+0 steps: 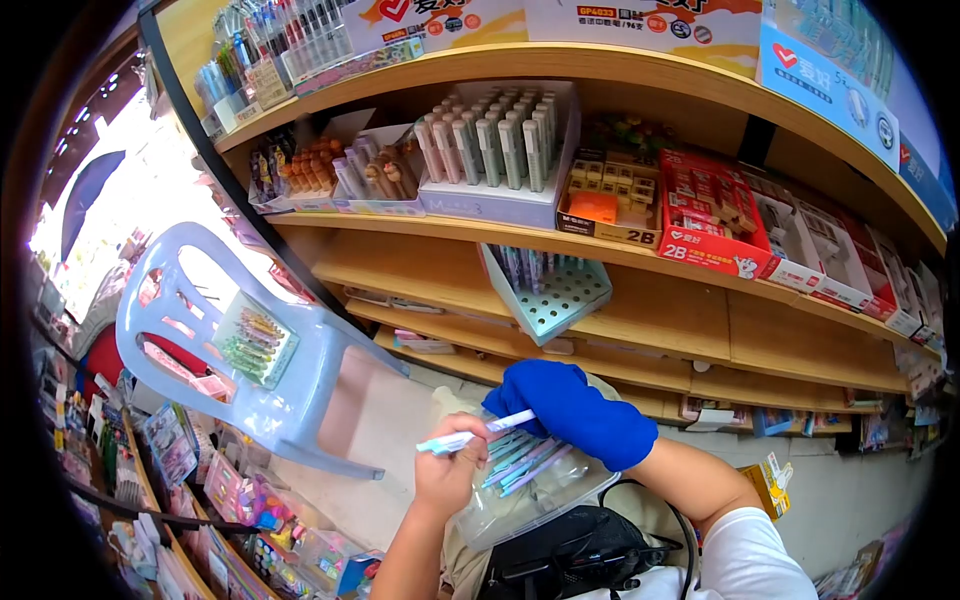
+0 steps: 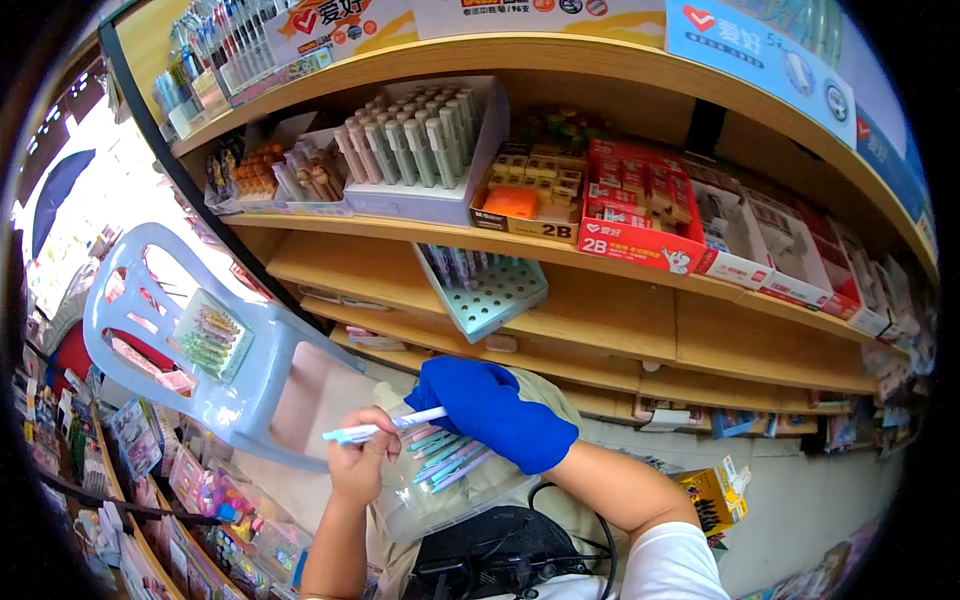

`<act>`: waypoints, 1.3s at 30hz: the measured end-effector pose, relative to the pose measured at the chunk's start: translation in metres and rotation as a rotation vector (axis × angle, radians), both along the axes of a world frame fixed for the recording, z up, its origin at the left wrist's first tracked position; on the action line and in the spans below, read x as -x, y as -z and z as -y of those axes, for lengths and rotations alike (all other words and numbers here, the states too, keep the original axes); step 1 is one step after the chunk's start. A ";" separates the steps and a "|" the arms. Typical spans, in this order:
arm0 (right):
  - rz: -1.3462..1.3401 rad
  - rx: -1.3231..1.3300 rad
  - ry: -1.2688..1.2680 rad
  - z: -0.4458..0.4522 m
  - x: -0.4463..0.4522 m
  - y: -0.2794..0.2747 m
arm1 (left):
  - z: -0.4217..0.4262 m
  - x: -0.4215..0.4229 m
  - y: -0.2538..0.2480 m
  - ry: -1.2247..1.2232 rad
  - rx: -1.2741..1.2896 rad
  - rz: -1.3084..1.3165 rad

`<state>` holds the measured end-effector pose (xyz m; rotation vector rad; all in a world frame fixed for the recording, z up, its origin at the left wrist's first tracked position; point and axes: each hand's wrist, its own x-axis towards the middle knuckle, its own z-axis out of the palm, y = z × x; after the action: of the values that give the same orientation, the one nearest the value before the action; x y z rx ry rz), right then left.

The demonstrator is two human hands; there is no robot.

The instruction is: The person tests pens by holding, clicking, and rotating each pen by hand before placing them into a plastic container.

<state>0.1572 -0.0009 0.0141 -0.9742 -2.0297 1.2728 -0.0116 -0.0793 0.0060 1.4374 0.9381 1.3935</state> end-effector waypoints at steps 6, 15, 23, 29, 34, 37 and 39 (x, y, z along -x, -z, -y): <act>-0.228 0.012 0.030 -0.002 0.005 0.018 | -0.005 0.001 0.003 -0.016 0.132 0.329; 0.793 -0.725 -0.005 0.021 0.009 -0.002 | -0.003 -0.011 0.001 -0.071 0.231 0.338; 0.355 -0.487 -0.151 -0.002 0.004 0.017 | -0.003 -0.009 -0.022 0.166 -0.379 -0.580; 0.329 -0.388 -0.055 -0.004 0.007 0.011 | 0.007 -0.007 -0.022 0.241 -0.363 -0.699; -0.112 0.091 0.032 0.003 0.002 0.001 | 0.010 0.006 0.003 0.034 -0.183 -0.299; -0.043 0.003 0.019 0.005 0.002 -0.008 | 0.010 0.005 0.006 0.054 -0.012 0.018; 0.078 -0.240 0.017 0.005 0.002 -0.007 | 0.009 0.005 0.009 0.075 0.078 0.170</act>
<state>0.1553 -0.0055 0.0208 -0.9374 -2.1688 0.9680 -0.0168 -0.0884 -0.0026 1.2620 0.8126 1.3848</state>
